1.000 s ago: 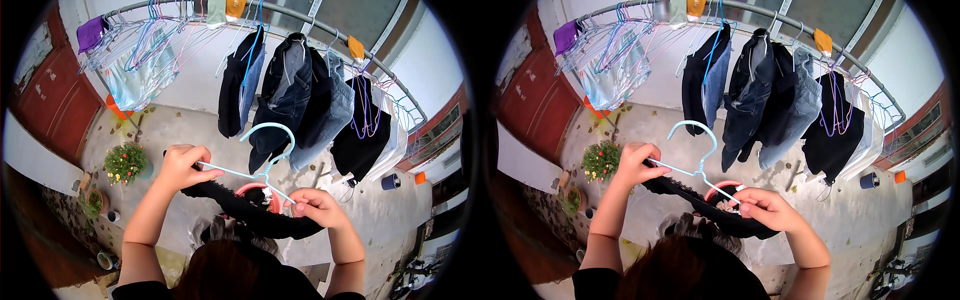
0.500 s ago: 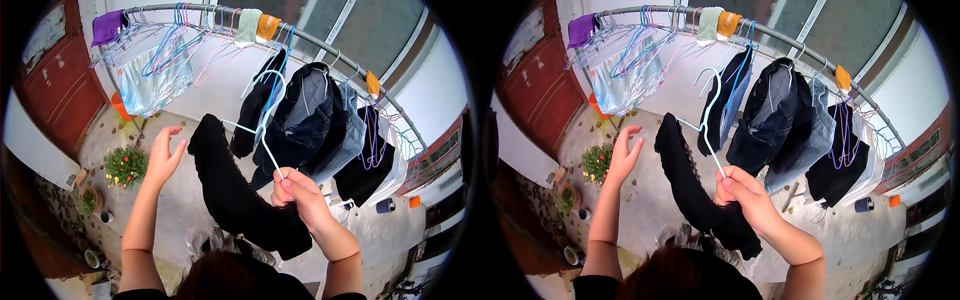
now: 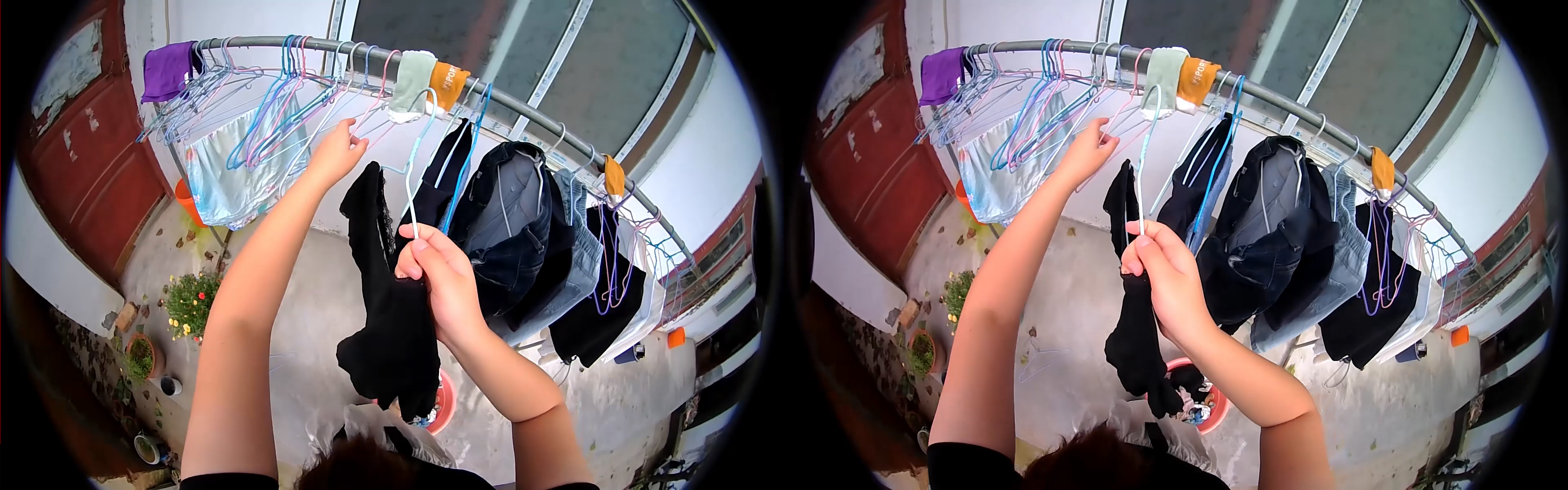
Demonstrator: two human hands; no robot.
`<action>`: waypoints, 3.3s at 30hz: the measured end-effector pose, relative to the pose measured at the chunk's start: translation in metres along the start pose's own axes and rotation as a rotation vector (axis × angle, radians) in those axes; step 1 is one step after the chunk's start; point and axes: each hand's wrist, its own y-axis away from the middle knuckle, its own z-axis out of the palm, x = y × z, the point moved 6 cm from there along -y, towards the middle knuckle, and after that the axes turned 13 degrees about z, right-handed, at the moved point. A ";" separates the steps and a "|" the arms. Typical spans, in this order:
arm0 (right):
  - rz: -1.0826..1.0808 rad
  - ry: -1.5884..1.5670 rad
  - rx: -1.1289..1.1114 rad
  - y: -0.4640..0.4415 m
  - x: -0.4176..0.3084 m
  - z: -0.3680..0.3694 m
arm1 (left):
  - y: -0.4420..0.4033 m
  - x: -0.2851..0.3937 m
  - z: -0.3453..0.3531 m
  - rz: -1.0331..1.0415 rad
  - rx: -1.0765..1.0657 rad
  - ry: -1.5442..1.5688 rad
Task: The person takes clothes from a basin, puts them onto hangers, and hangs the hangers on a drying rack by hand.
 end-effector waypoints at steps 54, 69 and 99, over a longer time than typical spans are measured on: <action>0.943 0.095 0.835 0.368 0.425 -0.350 | 0.475 0.178 0.247 -0.271 -1.609 0.389; 0.862 0.373 1.064 0.357 0.708 -0.530 | 0.838 0.042 0.453 -1.275 -1.561 0.302; 0.696 0.399 0.985 0.242 0.821 -0.642 | 1.015 0.000 0.530 -1.850 -1.075 0.586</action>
